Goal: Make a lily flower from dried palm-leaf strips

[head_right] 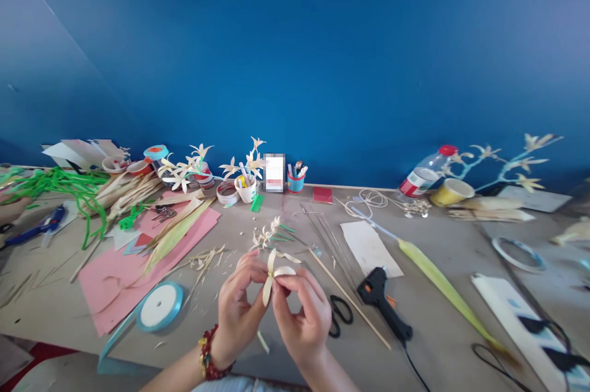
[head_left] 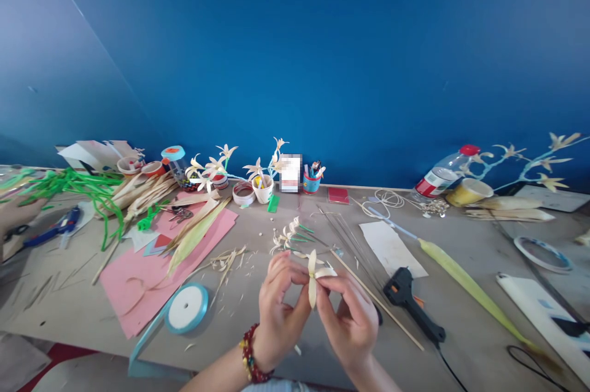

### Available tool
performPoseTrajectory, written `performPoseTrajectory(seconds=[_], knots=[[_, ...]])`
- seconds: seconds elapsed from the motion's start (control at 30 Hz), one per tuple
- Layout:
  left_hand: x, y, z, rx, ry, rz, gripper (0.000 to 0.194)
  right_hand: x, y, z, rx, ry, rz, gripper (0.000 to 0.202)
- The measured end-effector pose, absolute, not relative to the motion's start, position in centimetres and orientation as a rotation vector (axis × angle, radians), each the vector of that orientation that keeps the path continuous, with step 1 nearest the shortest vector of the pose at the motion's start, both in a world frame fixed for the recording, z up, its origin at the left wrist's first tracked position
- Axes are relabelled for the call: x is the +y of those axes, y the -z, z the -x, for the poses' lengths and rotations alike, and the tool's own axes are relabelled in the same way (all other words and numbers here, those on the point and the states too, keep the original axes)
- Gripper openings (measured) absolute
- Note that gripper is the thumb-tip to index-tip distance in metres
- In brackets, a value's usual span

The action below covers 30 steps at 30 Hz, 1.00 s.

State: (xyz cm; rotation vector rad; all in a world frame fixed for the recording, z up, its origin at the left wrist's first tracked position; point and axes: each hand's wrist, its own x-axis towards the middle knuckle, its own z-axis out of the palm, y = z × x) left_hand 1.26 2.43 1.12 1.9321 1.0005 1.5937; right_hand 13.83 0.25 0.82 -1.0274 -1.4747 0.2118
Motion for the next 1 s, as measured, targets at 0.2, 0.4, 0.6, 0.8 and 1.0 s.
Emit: performPoseTrajectory(seconds=[0.2, 0.4, 0.6, 0.8, 1.0], knots=[[2.6, -1.0, -1.0, 0.992, -1.592, -1.968, 0.013, 0.5, -1.0, -13.5, -1.468, -0.213, 1.016, 0.018], [2.5, -1.2, -1.1, 0.991, -1.557, -1.851, 0.01, 0.5, -0.8, -13.3, -1.452, -0.251, 1.029, 0.015], [3.0, -0.5, -1.3, 0.901, -1.373, -1.177, 0.024, 0.5, 0.5, -13.9, -1.453, -0.397, 1.062, 0.013], [3.0, -0.1, -1.2, 0.844, -1.385, -1.029, 0.02, 0.2, 0.7, -14.1, -1.526, -0.448, 1.123, 0.015], [2.8, 0.2, -1.2, 0.815, -1.387, -1.0, 0.022, 0.4, 0.2, -13.6, -1.6, -0.418, 1.11, 0.01]])
